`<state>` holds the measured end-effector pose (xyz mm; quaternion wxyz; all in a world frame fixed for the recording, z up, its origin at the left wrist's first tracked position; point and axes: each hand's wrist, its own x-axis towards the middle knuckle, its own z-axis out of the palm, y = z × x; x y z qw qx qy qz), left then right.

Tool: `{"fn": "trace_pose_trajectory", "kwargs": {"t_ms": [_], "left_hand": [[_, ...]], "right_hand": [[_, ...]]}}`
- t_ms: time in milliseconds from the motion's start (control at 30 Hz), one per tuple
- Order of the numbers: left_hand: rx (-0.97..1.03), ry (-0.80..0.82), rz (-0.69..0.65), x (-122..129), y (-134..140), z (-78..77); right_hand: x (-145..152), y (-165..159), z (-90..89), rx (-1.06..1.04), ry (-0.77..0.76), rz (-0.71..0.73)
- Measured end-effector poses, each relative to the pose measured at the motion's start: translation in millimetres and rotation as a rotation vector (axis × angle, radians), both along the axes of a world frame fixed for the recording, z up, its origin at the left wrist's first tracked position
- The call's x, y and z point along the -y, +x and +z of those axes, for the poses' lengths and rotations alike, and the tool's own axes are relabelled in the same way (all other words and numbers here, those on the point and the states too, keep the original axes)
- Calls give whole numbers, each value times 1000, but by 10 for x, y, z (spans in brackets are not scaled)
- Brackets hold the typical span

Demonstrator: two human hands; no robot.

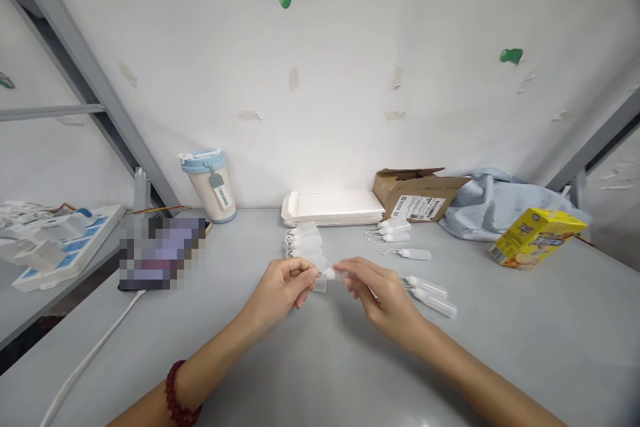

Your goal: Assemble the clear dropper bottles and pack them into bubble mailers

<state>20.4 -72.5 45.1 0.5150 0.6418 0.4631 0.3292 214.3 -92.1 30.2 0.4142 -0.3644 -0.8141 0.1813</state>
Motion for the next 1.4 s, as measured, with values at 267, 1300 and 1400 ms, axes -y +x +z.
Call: {"fn": "trace_pose_trajectory", "kwargs": {"t_ms": [267, 1300, 1400], "left_hand": [[14, 45, 1, 30, 47, -15], [-47, -2, -42, -35, -20, 18], [-108, 111, 27, -109, -97, 40]], "right_hand": [[1, 0, 20, 14, -146, -69], [-5, 37, 93, 78, -280, -57], [-102, 167, 176, 134, -255, -161]]}}
